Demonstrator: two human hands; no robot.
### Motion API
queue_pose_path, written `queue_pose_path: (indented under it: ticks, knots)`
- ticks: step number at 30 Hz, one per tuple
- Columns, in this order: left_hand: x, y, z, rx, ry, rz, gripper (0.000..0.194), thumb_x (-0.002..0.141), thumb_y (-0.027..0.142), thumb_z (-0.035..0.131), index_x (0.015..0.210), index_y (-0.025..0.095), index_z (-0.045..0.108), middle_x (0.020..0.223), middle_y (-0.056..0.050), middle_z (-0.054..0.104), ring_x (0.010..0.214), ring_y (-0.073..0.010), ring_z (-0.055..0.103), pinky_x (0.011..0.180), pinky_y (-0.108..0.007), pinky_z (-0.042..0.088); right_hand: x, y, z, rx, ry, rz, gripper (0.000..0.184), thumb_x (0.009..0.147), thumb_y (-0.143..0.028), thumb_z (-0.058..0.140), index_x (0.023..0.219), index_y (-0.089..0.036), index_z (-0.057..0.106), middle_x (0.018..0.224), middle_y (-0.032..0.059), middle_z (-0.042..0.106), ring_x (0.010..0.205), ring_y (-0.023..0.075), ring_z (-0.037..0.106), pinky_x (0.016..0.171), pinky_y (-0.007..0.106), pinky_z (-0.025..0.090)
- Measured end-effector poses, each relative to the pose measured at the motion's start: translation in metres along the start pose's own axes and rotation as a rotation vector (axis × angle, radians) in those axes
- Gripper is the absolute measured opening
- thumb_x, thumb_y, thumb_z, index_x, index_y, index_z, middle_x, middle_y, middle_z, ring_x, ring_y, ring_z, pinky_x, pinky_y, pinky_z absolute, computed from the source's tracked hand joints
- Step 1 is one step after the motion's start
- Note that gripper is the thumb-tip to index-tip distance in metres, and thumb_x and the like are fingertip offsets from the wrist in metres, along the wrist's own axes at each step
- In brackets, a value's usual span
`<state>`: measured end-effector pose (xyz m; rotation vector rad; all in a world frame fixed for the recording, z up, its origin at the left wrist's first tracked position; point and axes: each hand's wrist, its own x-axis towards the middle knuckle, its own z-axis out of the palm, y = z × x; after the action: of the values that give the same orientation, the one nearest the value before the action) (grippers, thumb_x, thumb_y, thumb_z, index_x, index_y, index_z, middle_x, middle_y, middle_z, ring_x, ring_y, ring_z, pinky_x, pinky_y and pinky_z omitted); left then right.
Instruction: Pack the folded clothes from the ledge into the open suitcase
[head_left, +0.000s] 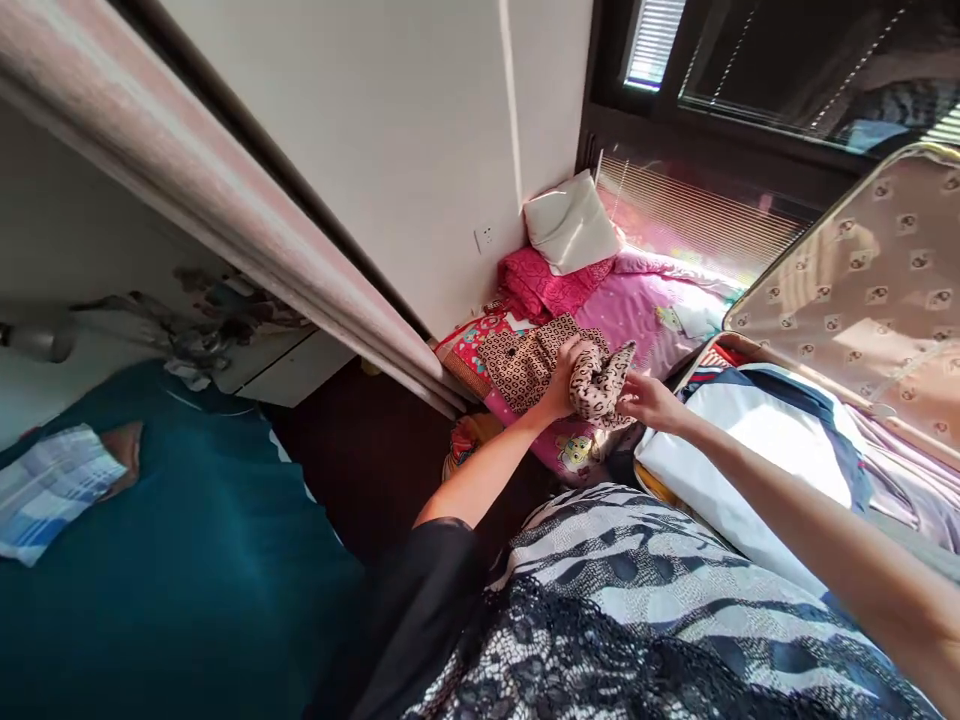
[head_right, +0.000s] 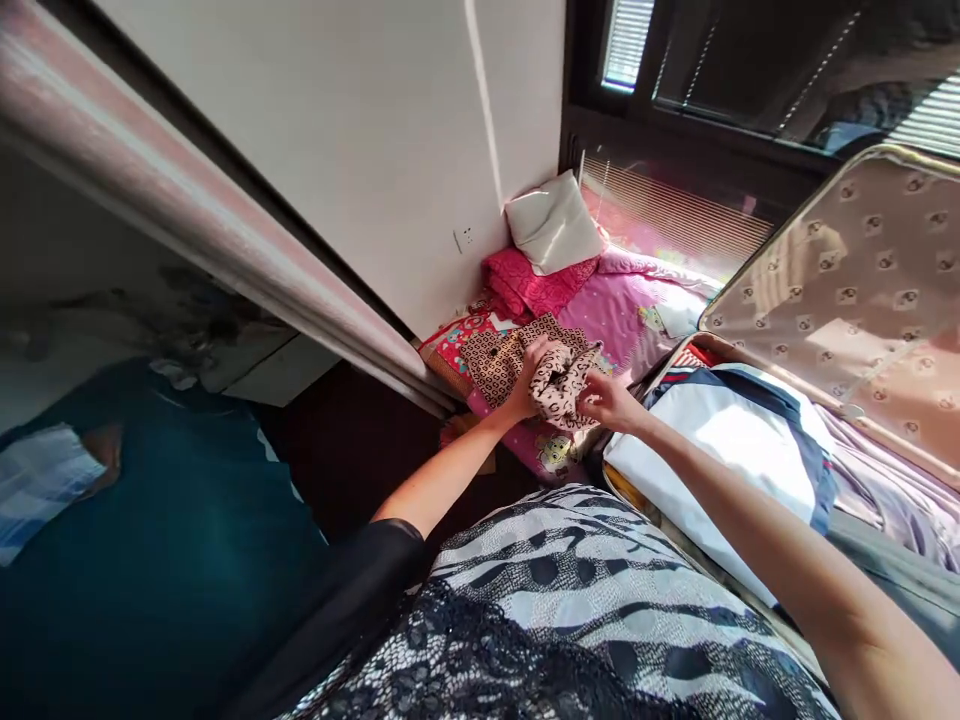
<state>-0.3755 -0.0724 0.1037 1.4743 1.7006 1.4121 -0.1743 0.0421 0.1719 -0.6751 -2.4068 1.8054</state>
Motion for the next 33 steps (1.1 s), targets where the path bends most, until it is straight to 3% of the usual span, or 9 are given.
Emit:
queue_pose_path:
  ticks: [3, 6, 11, 14, 17, 19, 26, 29, 33]
  knots:
    - [-0.001, 0.003, -0.002, 0.015, -0.144, 0.026, 0.064, 0.092, 0.031, 0.073, 0.155, 0.027, 0.061, 0.156, -0.016, 0.064, 0.152, -0.0366, 0.058, 0.133, -0.056, 0.043, 0.017, 0.023, 0.004, -0.225, 0.337, -0.081, 0.082, 0.067, -0.043, 0.084, 0.142, -0.019, 0.063, 0.144, 0.0214, 0.062, 0.126, 0.0377, 0.064, 0.106, 0.058, 0.059]
    - [0.001, 0.004, 0.010, 0.068, -0.270, -0.036, 0.055, 0.087, 0.022, 0.070, 0.142, 0.028, 0.072, 0.145, -0.012, 0.074, 0.137, -0.0335, 0.070, 0.124, -0.053, 0.053, 0.028, 0.040, 0.006, -0.267, 0.357, -0.072, 0.105, 0.059, -0.042, 0.090, 0.155, -0.016, 0.059, 0.151, 0.0251, 0.059, 0.144, 0.0443, 0.055, 0.122, 0.065, 0.046]
    - [0.006, 0.005, 0.011, 0.102, -0.199, -0.154, 0.041, 0.086, 0.021, 0.074, 0.126, 0.022, 0.080, 0.128, -0.015, 0.080, 0.125, -0.0356, 0.075, 0.116, -0.052, 0.056, 0.030, 0.043, 0.003, 0.003, 0.027, 0.050, 0.062, 0.066, -0.043, 0.085, 0.122, -0.016, 0.077, 0.101, 0.0090, 0.079, 0.103, 0.0311, 0.072, 0.100, 0.044, 0.060]
    - [0.014, 0.015, -0.004, 0.134, -0.112, -0.250, 0.032, 0.083, 0.017, 0.078, 0.115, 0.020, 0.081, 0.105, -0.013, 0.081, 0.113, -0.0373, 0.076, 0.114, -0.054, 0.056, 0.033, 0.027, -0.010, -0.022, 0.086, 0.027, 0.047, 0.063, -0.036, 0.083, 0.105, -0.016, 0.076, 0.094, 0.0062, 0.078, 0.097, 0.0282, 0.071, 0.094, 0.039, 0.060]
    - [0.033, 0.036, -0.018, 0.067, 0.073, -0.250, 0.007, 0.094, 0.022, 0.071, 0.099, 0.021, 0.077, 0.086, -0.009, 0.075, 0.101, -0.0344, 0.075, 0.110, -0.054, 0.057, 0.039, 0.001, -0.030, 0.027, 0.187, -0.062, 0.057, 0.061, -0.040, 0.088, 0.112, -0.018, 0.074, 0.102, 0.0078, 0.077, 0.100, 0.0274, 0.070, 0.097, 0.040, 0.060]
    - [0.052, 0.056, -0.027, -0.022, 0.200, -0.191, 0.013, 0.103, 0.029, 0.064, 0.096, 0.022, 0.074, 0.090, -0.008, 0.075, 0.106, -0.0325, 0.074, 0.112, -0.052, 0.057, 0.040, -0.015, -0.038, 0.119, 0.177, -0.118, 0.066, 0.062, -0.049, 0.092, 0.117, -0.019, 0.072, 0.110, 0.0089, 0.077, 0.105, 0.0261, 0.069, 0.099, 0.040, 0.059]
    - [0.109, 0.141, -0.088, -0.366, 0.209, -0.122, 0.014, 0.089, 0.024, 0.085, 0.086, 0.020, 0.072, 0.089, -0.004, 0.076, 0.114, -0.0301, 0.074, 0.108, -0.039, 0.059, 0.032, -0.056, -0.029, 0.132, -0.038, 0.041, 0.049, 0.060, -0.052, 0.095, 0.073, -0.015, 0.067, 0.063, 0.0009, 0.059, 0.069, 0.0162, 0.057, 0.068, 0.032, 0.052]
    - [0.114, 0.208, -0.132, -0.457, 0.284, -0.086, 0.019, 0.096, 0.026, 0.081, 0.085, 0.016, 0.070, 0.087, -0.002, 0.071, 0.117, -0.0304, 0.074, 0.103, -0.040, 0.062, 0.035, -0.098, -0.059, 0.168, 0.217, -0.129, 0.034, 0.067, -0.038, 0.090, 0.078, -0.015, 0.068, 0.068, -0.0008, 0.063, 0.067, 0.0128, 0.056, 0.069, 0.029, 0.054]
    - [0.096, 0.350, -0.194, -0.195, 0.357, 0.083, 0.041, 0.113, 0.012, 0.052, 0.073, 0.013, 0.059, 0.081, -0.001, 0.058, 0.136, -0.0270, 0.066, 0.117, -0.042, 0.054, 0.018, -0.202, -0.140, 0.154, 0.635, -0.380, 0.017, 0.093, -0.025, 0.076, 0.086, -0.016, 0.063, 0.075, -0.0030, 0.063, 0.084, 0.0123, 0.069, 0.091, 0.028, 0.061]
